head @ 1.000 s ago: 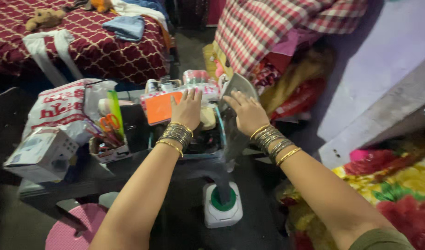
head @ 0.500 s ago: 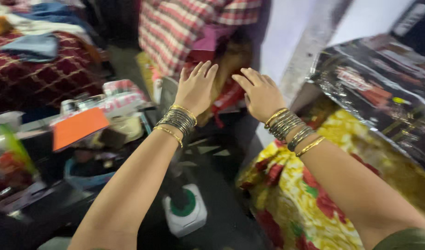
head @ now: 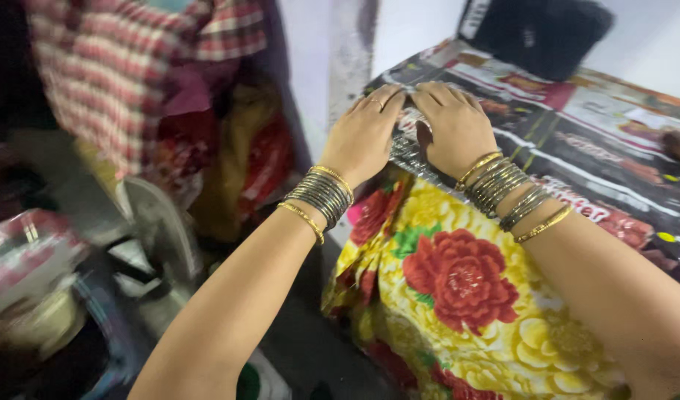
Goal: The person gathers various household items from a shelf and places them into a plastic basket on a table. Items handled include a plastic bag, a small box, a hairdryer, a container with stationery, a blood pressure monitor box, a wallet, and a black case. The person also briefly wipes the shelf surface with a cloth.
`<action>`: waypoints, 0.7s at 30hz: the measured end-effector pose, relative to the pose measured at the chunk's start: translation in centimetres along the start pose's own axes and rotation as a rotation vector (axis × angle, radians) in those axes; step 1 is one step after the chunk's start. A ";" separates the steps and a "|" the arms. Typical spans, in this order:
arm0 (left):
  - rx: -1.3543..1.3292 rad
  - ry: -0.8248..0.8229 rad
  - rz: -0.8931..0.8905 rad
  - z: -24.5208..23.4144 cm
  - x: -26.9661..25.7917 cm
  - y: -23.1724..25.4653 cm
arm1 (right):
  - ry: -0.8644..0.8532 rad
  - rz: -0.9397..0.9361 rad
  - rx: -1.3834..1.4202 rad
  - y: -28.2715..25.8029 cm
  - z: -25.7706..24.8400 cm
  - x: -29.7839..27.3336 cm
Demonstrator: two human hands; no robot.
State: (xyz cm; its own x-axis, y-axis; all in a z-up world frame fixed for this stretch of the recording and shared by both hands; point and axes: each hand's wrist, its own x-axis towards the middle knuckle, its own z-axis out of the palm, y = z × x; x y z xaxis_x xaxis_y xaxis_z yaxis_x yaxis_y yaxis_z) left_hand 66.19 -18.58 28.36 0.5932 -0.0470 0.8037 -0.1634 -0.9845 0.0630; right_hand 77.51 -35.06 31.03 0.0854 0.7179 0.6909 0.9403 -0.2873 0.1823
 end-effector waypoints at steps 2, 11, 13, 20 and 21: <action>-0.043 0.031 0.066 2.4 2.1 0.0 | -0.005 0.038 -0.048 2.7 -0.2 -0.4; -0.184 0.039 0.119 14.6 13.7 -1.4 | -0.049 0.279 -0.184 15.7 -1.2 1.4; -0.165 -0.062 0.119 17.4 15.7 -1.9 | -0.052 0.375 -0.173 17.9 -0.8 1.3; -0.170 -0.135 -0.051 25.4 20.9 -1.9 | -0.024 0.480 -0.258 24.5 1.1 0.2; -0.162 -0.118 -0.056 26.1 21.1 -1.7 | -0.022 0.483 -0.263 25.5 1.3 0.3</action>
State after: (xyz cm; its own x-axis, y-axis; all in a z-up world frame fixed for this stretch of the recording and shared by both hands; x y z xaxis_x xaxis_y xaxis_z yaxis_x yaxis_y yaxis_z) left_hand 99.58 -22.31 29.80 0.6918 -0.0219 0.7218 -0.2465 -0.9467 0.2075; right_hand 101.91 -41.34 34.98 0.4965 0.4777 0.7247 0.6787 -0.7341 0.0189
